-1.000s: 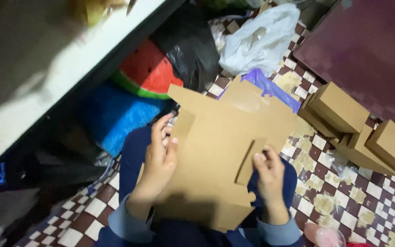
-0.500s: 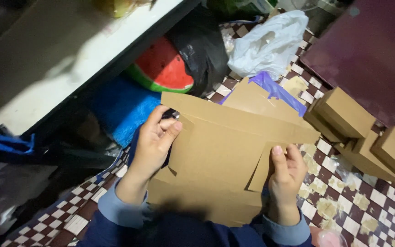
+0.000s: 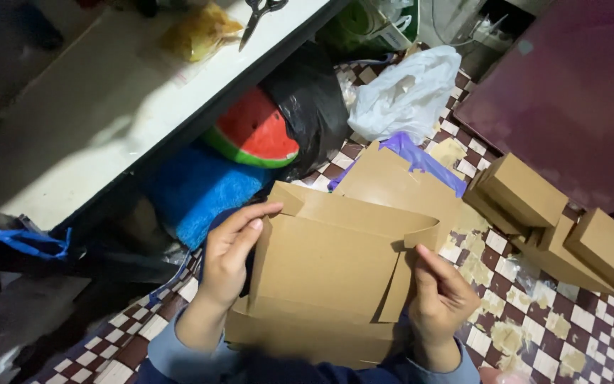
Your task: The person folds cardboard food containers by hand while sitting on the floor.
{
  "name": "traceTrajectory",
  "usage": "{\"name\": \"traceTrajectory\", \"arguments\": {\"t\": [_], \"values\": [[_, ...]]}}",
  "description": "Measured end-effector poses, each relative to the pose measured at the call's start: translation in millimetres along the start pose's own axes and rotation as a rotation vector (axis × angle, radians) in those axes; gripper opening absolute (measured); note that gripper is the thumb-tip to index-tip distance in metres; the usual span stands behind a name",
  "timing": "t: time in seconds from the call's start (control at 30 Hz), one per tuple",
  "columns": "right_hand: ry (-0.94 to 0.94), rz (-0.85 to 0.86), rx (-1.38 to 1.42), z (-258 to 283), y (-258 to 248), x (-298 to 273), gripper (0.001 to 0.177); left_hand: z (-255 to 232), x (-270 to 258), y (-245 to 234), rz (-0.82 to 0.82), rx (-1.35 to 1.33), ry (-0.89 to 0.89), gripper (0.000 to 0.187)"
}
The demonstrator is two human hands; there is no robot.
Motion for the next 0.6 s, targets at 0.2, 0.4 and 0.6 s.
{"name": "traceTrajectory", "arguments": {"t": [0.2, 0.4, 0.6], "values": [[0.102, 0.109, -0.172, 25, 13, 7, 0.023, -19, 10, -7, 0.061, 0.009, 0.047, 0.040], [0.144, 0.119, -0.205, 14, 8, 4, 0.030, -19, 20, 5, 0.131, -0.167, -0.197, 0.055], [0.143, 0.101, -0.280, -33, -14, -6, 0.044, -28, 11, 23, 0.166, 0.008, -0.028, 0.062]]}}
Point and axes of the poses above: each hand's wrist, its own x-axis towards the middle knuckle, its own y-axis out of the palm, z = x × y, the point moved 7 cm from there along x, towards the middle knuckle, and after that the axes turned 4 degrees about -z, right-handed, at the moved point
